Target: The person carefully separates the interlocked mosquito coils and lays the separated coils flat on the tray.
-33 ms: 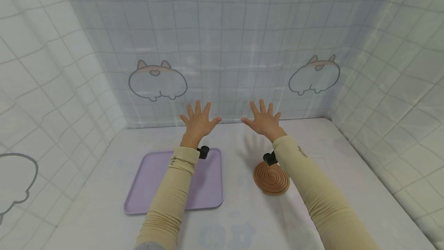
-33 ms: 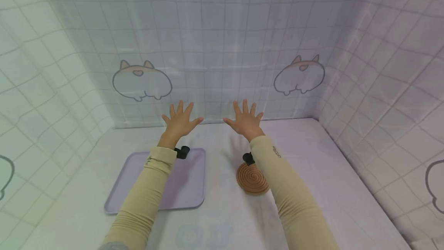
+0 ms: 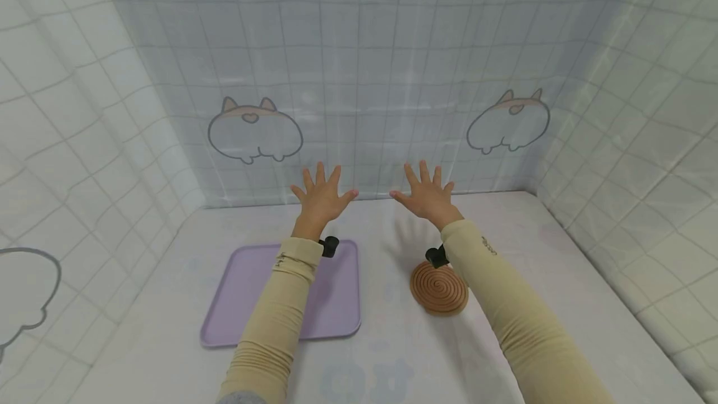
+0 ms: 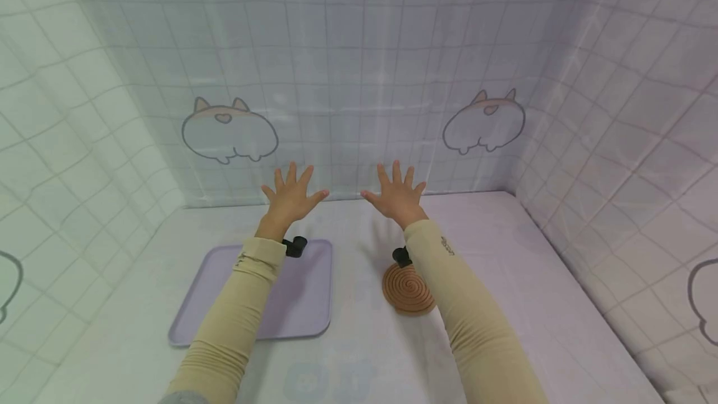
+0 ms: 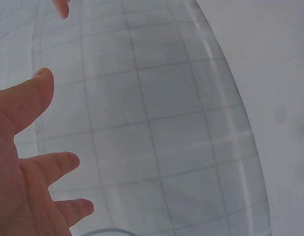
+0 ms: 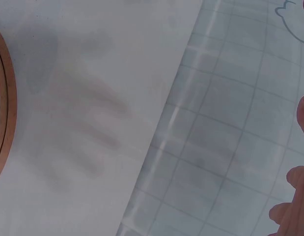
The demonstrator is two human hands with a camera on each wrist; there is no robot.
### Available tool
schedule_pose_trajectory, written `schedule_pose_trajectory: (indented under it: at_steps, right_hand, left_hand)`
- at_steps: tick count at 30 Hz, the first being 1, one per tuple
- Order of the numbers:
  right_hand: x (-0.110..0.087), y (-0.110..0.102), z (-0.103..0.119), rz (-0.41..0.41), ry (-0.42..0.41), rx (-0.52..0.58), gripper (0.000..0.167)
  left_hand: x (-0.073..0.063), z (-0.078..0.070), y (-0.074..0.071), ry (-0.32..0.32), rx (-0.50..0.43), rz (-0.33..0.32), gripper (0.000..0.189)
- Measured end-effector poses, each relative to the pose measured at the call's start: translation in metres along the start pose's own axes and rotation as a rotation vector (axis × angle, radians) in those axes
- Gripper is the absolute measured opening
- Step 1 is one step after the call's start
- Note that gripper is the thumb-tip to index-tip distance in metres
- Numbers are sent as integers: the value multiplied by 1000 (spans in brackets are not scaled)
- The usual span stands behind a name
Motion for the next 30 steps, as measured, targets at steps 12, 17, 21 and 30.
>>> schedule_pose_trajectory:
  at_steps: [12,17,21,30]
  right_hand:
    - [-1,-1,2,-10,-15,-8,82]
    - [-1,-1,1,-13,-22,-12,82]
    - [-5,-3,-1,-30,-41,-17,82]
    - [-27,-14,-14,-100,-73,-27,81]
  left_hand:
    - [-1,2,2,6,4,5,78]
    - [-2,5,6,4,7,11,79]
    - [-5,6,10,16,0,7,79]
    - [-22,9,18,37,-7,5,76]
Point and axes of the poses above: each hand's wrist, its own x-axis towards the middle knuckle, its own y-axis out of the palm, z = x × y, the point moved 10 cm from there along x, towards the middle knuckle, and after that the axes turned 6 degrees about x, right-handed, at the moved point
